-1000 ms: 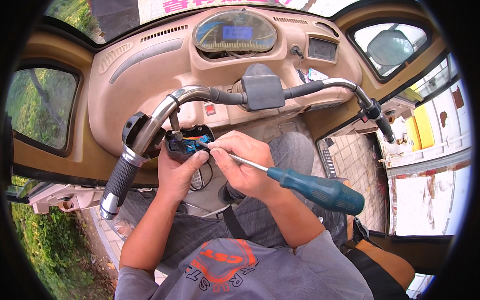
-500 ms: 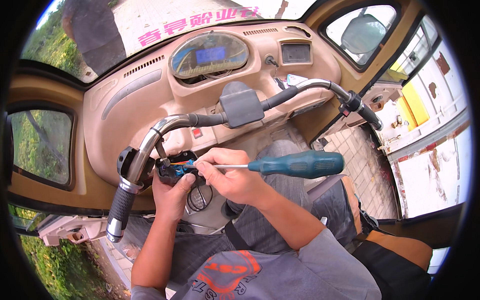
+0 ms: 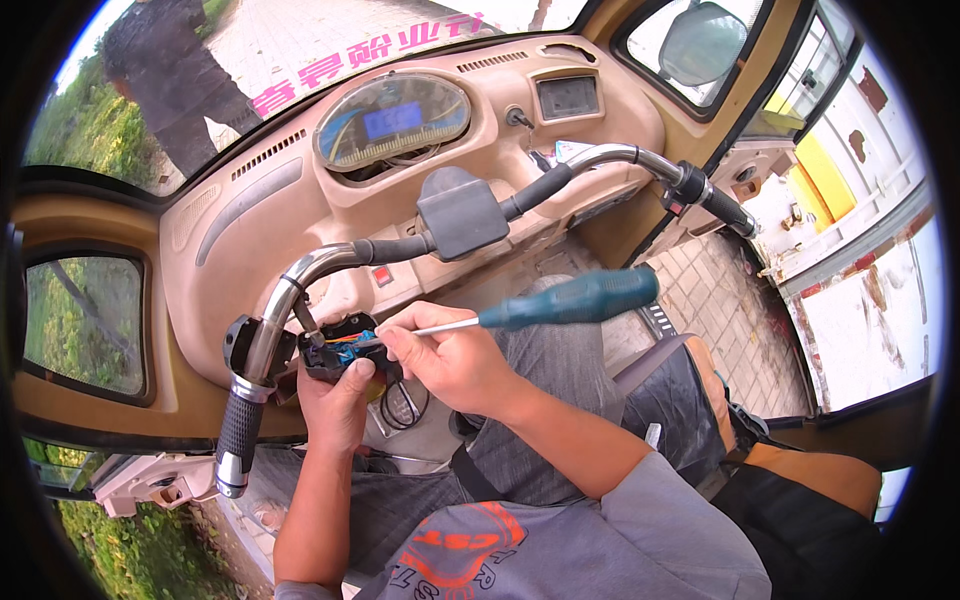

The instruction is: The person uses a screwdriver and a power drill to remove screws from the dashboard of a three-wheeled vehicle. They then manipulate the exposed wiring and components near the handlebars, appearing to adjust or repair the electrical system.

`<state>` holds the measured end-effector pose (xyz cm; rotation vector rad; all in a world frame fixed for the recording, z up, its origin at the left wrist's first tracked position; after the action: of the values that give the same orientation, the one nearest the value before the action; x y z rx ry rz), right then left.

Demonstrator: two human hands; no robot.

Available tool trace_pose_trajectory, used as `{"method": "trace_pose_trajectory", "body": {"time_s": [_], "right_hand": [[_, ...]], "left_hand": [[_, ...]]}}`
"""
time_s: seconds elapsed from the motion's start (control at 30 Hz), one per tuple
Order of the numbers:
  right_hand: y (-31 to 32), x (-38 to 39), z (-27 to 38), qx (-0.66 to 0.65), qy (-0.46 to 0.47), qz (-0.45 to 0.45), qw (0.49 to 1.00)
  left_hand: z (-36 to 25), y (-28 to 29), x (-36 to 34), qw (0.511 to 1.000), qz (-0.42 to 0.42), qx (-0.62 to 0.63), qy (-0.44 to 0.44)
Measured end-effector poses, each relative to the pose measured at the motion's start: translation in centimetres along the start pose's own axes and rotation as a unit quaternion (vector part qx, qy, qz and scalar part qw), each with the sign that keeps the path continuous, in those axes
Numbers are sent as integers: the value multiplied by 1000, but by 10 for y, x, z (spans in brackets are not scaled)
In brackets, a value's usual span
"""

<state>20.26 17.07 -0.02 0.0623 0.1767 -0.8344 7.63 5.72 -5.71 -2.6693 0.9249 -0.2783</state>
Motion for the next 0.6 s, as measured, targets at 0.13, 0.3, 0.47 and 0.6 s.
{"method": "trace_pose_trajectory", "body": {"time_s": [0.13, 0.3, 0.47, 0.6], "right_hand": [[-7, 4, 20, 110, 234, -7, 966], [-12, 4, 21, 115, 234, -15, 965], [-1, 2, -5, -71, -61, -39, 995], [-3, 3, -1, -29, 3, -31, 999]], "left_hand": [[0, -3, 0, 1000, -4, 20, -1], [-3, -2, 0, 1000, -4, 10, -7], [-1, -5, 0, 999, 17, 31, 16], [-5, -6, 1, 999, 16, 43, 5]]}}
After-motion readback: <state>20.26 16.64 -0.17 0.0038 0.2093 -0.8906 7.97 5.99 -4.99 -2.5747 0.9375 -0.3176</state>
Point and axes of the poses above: each hand's wrist, its own x-axis away from the middle knuckle, its own y-axis out of the back of the hand, z = x × y, the point moved 6 cm from there along -x, towards the middle knuckle, and after that the axes turned 10 degrees about -z, right-handed, at the moved point
